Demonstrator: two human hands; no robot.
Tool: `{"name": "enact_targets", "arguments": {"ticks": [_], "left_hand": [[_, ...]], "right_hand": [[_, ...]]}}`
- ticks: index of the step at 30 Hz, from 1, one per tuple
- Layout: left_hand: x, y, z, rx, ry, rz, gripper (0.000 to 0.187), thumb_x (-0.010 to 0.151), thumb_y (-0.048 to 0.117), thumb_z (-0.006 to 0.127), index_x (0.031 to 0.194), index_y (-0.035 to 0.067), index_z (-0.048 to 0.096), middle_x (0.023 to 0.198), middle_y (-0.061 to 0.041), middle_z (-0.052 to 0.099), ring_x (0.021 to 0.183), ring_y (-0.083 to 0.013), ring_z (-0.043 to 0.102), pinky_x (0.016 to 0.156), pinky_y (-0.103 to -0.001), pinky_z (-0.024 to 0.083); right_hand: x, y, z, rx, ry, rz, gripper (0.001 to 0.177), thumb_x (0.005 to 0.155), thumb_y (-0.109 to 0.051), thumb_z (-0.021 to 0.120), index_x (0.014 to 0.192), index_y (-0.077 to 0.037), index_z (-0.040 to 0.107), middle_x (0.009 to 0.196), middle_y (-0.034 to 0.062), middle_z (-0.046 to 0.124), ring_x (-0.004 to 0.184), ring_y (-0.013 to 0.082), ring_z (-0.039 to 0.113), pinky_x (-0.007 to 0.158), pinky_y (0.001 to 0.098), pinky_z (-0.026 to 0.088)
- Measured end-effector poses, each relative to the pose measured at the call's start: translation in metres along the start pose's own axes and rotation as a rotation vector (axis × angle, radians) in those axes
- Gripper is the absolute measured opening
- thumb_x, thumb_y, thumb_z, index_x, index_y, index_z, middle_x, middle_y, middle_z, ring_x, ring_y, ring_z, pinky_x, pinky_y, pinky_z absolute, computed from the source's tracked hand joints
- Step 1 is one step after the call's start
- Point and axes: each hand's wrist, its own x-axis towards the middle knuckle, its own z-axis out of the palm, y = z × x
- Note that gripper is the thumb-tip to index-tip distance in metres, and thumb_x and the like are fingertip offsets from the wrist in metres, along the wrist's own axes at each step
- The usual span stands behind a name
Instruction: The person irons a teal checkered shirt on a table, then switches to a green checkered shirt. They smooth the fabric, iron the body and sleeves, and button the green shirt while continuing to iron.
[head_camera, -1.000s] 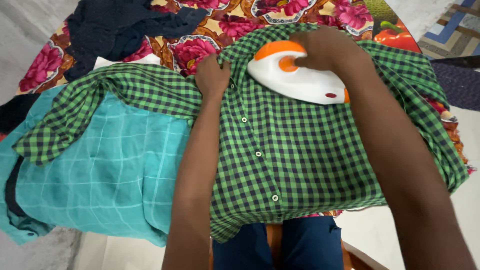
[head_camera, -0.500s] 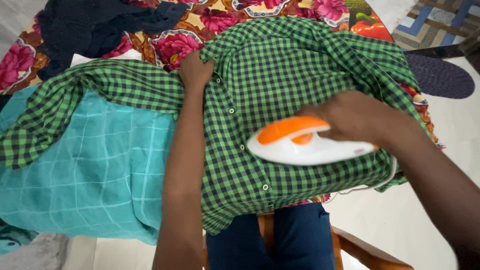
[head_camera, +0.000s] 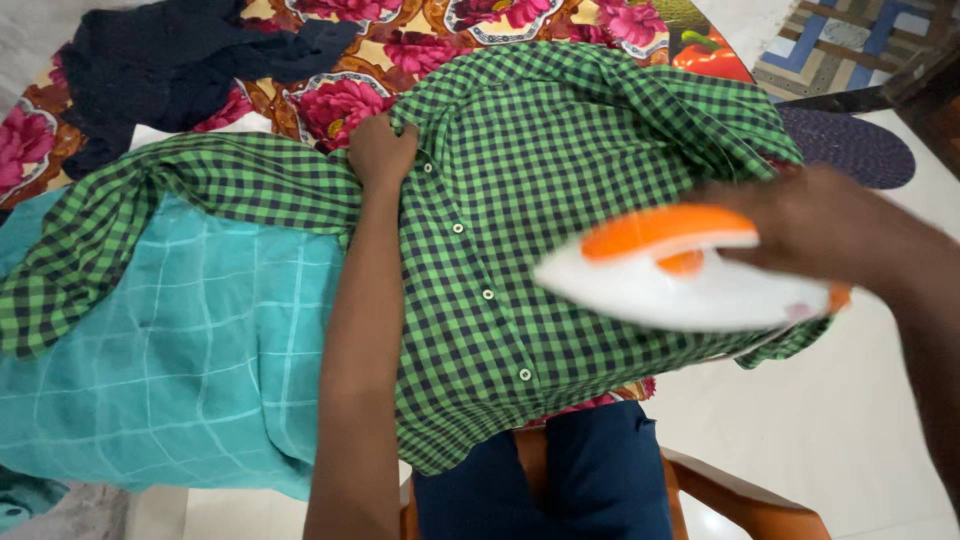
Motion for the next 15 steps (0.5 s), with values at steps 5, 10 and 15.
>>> {"name": "enact_targets", "arguments": {"ticks": [5, 10, 15], "left_hand": [[-0.011, 0.010, -0.007, 0.082, -0.002, 0.025, 0.044, 0.085, 0.043, 0.073, 0.100, 0.002, 0.075, 0.111, -0.022, 0.069, 0.109, -0.0443, 0.063, 0.088, -0.060, 0.050], [-0.014, 0.019, -0.014, 0.093, -0.033, -0.022, 0.046, 0.087, 0.045, 0.071, 0.103, 0.002, 0.075, 0.118, -0.019, 0.066, 0.117, -0.0428, 0.058, 0.092, -0.061, 0.048], [-0.012, 0.016, -0.011, 0.064, -0.047, -0.031, 0.049, 0.087, 0.047, 0.069, 0.107, 0.003, 0.074, 0.118, -0.019, 0.066, 0.117, -0.0420, 0.058, 0.093, -0.062, 0.046]], "right_hand": [[0.092, 0.037, 0.012, -0.117, 0.247, -0.041, 0.053, 0.085, -0.025, 0.077, 0.136, -0.020, 0.064, 0.086, 0.0139, 0.075, 0.071, 0.0354, 0.072, 0.069, 0.0489, 0.057], [0.180, 0.060, 0.027, -0.075, 0.325, -0.066, 0.060, 0.088, -0.027, 0.076, 0.144, -0.016, 0.060, 0.082, 0.0209, 0.071, 0.078, 0.0397, 0.070, 0.075, 0.0531, 0.054], [0.221, 0.062, 0.045, -0.090, 0.266, -0.061, 0.063, 0.083, -0.025, 0.076, 0.144, -0.020, 0.060, 0.096, 0.0202, 0.074, 0.088, 0.0390, 0.071, 0.079, 0.0538, 0.054]]}}
